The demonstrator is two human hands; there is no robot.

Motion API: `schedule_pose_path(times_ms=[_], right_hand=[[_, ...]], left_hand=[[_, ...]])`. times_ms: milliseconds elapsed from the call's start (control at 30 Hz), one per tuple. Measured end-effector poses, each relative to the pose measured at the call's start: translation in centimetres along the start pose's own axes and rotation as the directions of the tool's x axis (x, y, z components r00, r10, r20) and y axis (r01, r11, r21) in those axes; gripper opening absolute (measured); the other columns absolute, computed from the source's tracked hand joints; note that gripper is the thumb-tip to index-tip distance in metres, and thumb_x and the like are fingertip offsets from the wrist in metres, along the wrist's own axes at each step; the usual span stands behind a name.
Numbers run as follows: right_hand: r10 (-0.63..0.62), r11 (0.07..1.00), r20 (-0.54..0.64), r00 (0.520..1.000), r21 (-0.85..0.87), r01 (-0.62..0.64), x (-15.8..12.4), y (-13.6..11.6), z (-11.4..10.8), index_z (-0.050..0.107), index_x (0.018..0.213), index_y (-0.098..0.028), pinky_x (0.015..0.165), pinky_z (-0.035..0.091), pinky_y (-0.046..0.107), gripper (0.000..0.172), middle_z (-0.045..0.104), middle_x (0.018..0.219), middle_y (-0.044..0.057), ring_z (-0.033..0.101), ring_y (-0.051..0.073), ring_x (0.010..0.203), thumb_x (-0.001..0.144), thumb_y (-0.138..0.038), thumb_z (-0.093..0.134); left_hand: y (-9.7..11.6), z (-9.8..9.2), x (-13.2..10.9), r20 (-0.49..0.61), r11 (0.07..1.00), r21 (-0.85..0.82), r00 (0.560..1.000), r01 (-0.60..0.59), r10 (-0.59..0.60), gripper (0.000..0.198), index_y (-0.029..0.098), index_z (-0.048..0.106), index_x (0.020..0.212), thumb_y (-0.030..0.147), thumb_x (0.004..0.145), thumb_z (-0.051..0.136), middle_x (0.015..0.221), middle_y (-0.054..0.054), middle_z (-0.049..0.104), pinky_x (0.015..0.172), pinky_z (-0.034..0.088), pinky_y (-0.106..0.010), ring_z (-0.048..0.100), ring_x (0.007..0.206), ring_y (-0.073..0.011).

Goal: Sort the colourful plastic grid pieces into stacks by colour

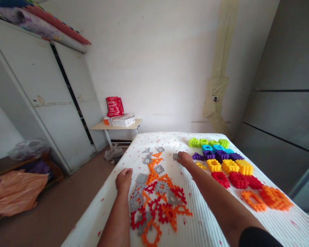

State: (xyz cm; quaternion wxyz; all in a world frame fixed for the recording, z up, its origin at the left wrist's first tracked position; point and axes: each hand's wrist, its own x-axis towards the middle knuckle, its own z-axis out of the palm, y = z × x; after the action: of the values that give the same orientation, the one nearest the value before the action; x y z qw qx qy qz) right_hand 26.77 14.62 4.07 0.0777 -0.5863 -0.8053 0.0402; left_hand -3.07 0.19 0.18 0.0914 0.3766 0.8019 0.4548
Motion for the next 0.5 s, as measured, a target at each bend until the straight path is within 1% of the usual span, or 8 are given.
schedule_pose_path(times_ms=[100, 200, 300, 367, 433, 500], right_hand=[[-0.012, 1.000, -0.015, 1.000, -0.020, 0.011, -0.6, -0.5, -0.5, 0.059, 0.106, -0.011, 0.075, 0.041, 0.028, 0.028, 0.061, 0.106, 0.015, 0.058, 0.023, 0.096, 0.078, -0.017, 0.053], [-0.049, 0.998, -0.063, 0.997, -0.030, 0.047, -2.2, -1.4, -1.2, 0.057, 0.108, -0.010, 0.075, 0.042, 0.029, 0.031, 0.056, 0.110, 0.017, 0.057, 0.024, 0.096, 0.077, -0.010, 0.050], [-0.146, 0.989, -0.104, 0.984, -0.027, 0.144, -5.0, -2.3, -1.5, 0.055, 0.110, -0.014, 0.080, 0.041, 0.029, 0.031, 0.053, 0.116, 0.015, 0.053, 0.023, 0.103, 0.081, -0.009, 0.044], [-0.234, 0.972, -0.113, 0.966, -0.015, 0.234, -7.3, -2.5, -1.4, 0.057, 0.105, -0.016, 0.082, 0.041, 0.027, 0.026, 0.055, 0.113, 0.012, 0.052, 0.021, 0.102, 0.083, -0.012, 0.042], [-0.328, 0.944, -0.119, 0.937, 0.004, 0.331, -9.4, -2.4, -1.1, 0.059, 0.096, -0.017, 0.081, 0.041, 0.026, 0.021, 0.058, 0.105, 0.010, 0.053, 0.019, 0.098, 0.085, -0.014, 0.041], [-0.391, 0.918, -0.127, 0.911, 0.016, 0.396, -11.0, -2.2, -0.9, 0.059, 0.088, -0.017, 0.079, 0.040, 0.024, 0.017, 0.059, 0.099, 0.008, 0.054, 0.018, 0.093, 0.085, -0.014, 0.042]], left_hand=[[0.4, -0.1, -0.3, 0.029, 1.000, 0.007, 1.000, 0.002, -0.002, 0.025, 0.020, 0.068, 0.079, 0.035, 0.070, 0.050, 0.078, -0.005, 0.071, 0.066, 0.045, -0.027, 0.063, 0.075, -0.0210], [0.5, -0.2, -0.4, 0.062, 1.000, 0.009, 0.998, -0.012, 0.011, 0.024, 0.020, 0.068, 0.081, 0.031, 0.071, 0.049, 0.084, -0.005, 0.071, 0.069, 0.045, -0.028, 0.063, 0.079, -0.0207], [0.5, -0.2, -0.4, 0.155, 0.998, 0.005, 0.986, -0.058, 0.057, 0.022, 0.020, 0.068, 0.080, 0.028, 0.069, 0.052, 0.080, -0.003, 0.070, 0.070, 0.046, -0.026, 0.063, 0.078, -0.0187], [0.6, -0.2, -0.6, 0.244, 0.995, 0.010, 0.965, -0.102, 0.097, 0.022, 0.019, 0.069, 0.080, 0.030, 0.065, 0.058, 0.077, -0.002, 0.070, 0.070, 0.046, -0.025, 0.063, 0.076, -0.0181], [0.8, -0.2, -0.9, 0.311, 0.990, 0.039, 0.943, -0.135, 0.116, 0.033, 0.018, 0.069, 0.087, 0.033, 0.059, 0.064, 0.081, -0.002, 0.069, 0.069, 0.046, -0.025, 0.063, 0.077, -0.0183], [1.1, -0.3, -1.3, 0.347, 0.983, 0.104, 0.932, -0.149, 0.105, 0.044, 0.018, 0.067, 0.096, 0.035, 0.055, 0.068, 0.089, -0.004, 0.068, 0.070, 0.046, -0.024, 0.063, 0.082, -0.0188]])
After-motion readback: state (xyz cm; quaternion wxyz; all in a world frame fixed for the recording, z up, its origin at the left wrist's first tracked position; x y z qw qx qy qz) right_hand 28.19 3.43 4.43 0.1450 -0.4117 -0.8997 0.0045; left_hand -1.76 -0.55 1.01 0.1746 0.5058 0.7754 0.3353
